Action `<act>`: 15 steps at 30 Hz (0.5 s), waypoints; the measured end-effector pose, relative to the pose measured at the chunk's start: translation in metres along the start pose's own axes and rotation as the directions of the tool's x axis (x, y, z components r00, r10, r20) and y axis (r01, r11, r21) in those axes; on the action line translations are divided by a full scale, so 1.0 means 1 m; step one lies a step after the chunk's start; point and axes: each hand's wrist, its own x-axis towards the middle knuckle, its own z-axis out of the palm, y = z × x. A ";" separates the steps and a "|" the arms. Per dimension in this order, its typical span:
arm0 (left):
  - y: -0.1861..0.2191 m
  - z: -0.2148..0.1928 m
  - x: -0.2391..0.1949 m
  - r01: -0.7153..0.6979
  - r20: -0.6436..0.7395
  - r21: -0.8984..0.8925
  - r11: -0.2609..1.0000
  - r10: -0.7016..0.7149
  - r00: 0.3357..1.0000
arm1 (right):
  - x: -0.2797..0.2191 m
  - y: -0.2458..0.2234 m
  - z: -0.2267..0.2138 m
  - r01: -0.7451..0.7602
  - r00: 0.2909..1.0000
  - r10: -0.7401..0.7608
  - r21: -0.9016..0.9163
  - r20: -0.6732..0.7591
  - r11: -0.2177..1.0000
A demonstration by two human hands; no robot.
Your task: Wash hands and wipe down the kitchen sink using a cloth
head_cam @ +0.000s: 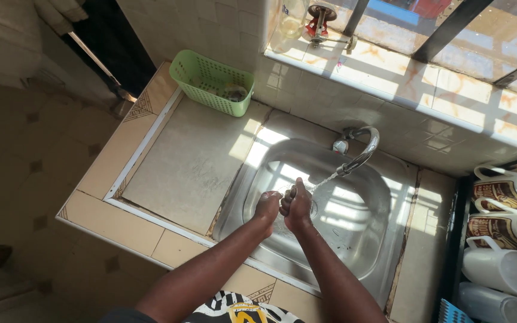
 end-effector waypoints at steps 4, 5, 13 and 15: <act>0.008 -0.015 0.009 -0.135 -0.033 0.040 0.990 0.137 0.990 | 0.005 0.000 0.012 -0.010 0.999 0.011 0.007 -0.033 1.000; 0.004 -0.019 0.010 -0.239 -0.051 0.120 0.964 0.247 0.968 | 0.007 0.005 0.011 -0.007 0.998 0.008 0.015 -0.061 1.000; 0.021 -0.036 0.007 -0.380 0.081 0.046 0.924 0.375 0.923 | -0.014 -0.004 0.018 0.060 0.954 -0.023 -0.115 0.299 0.992; 0.034 -0.043 0.021 -0.357 0.033 0.005 0.934 0.356 0.934 | -0.030 -0.019 0.019 0.077 0.940 -0.026 -0.139 0.339 0.987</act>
